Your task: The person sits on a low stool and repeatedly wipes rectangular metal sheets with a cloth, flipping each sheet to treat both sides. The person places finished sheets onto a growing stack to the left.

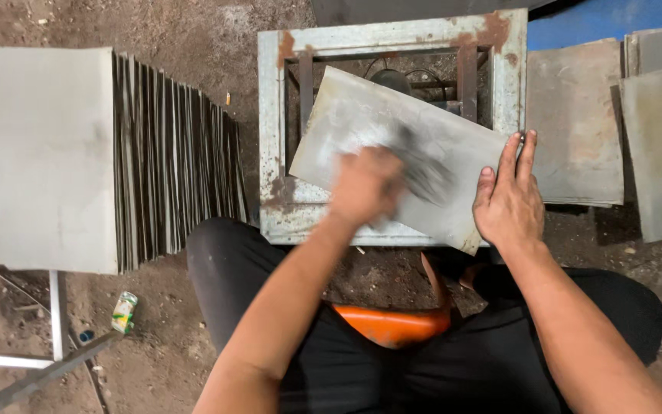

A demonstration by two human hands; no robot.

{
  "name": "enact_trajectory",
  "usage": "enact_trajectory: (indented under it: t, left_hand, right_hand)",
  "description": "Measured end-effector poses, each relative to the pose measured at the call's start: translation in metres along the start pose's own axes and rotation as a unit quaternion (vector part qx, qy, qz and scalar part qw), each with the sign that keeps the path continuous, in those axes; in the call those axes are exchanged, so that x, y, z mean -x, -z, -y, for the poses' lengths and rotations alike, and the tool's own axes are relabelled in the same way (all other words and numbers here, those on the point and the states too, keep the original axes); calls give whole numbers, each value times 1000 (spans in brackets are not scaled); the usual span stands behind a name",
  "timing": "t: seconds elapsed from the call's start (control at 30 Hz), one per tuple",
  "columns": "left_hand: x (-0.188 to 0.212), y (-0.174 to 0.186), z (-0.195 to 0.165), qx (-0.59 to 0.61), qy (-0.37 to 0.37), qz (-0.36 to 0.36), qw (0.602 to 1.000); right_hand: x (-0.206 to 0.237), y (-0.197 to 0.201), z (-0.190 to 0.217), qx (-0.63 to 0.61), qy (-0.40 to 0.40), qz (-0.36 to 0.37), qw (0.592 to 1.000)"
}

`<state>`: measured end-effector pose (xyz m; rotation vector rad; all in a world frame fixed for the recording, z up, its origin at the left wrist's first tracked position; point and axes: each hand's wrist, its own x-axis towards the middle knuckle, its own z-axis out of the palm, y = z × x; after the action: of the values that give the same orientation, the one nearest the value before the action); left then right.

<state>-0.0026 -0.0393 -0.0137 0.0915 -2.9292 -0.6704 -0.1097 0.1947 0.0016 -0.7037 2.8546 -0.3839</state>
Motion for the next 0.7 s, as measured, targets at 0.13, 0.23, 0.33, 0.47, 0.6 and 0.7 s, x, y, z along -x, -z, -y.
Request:
enact_trajectory:
  t: [0.13,0.23,0.33,0.47,0.6,0.7]
  left_hand:
    - [-18,33,82,-244,124,-242,931]
    - [-22,24,61,27,92,-252,963]
    - [-31,-14,-25,133,14,-156,979]
    - [-26,-30,-93,30,-22,95,995]
    - [-18,19,-4,-25,50,96,994]
    - [-16,40,52,5,290,-64,955]
  right_hand:
    - [-1,0,-1,-9,-21,29,999]
    - [-2,1,1,-7,-23,30,999]
    - [-3,5,4,6,-13,13,1000]
    - [-5,10,5,-22,-51,61,997]
    - [-4,6,2,-23,-4,12,1000]
    - [-1,0,-1,-18,18,-15,1000]
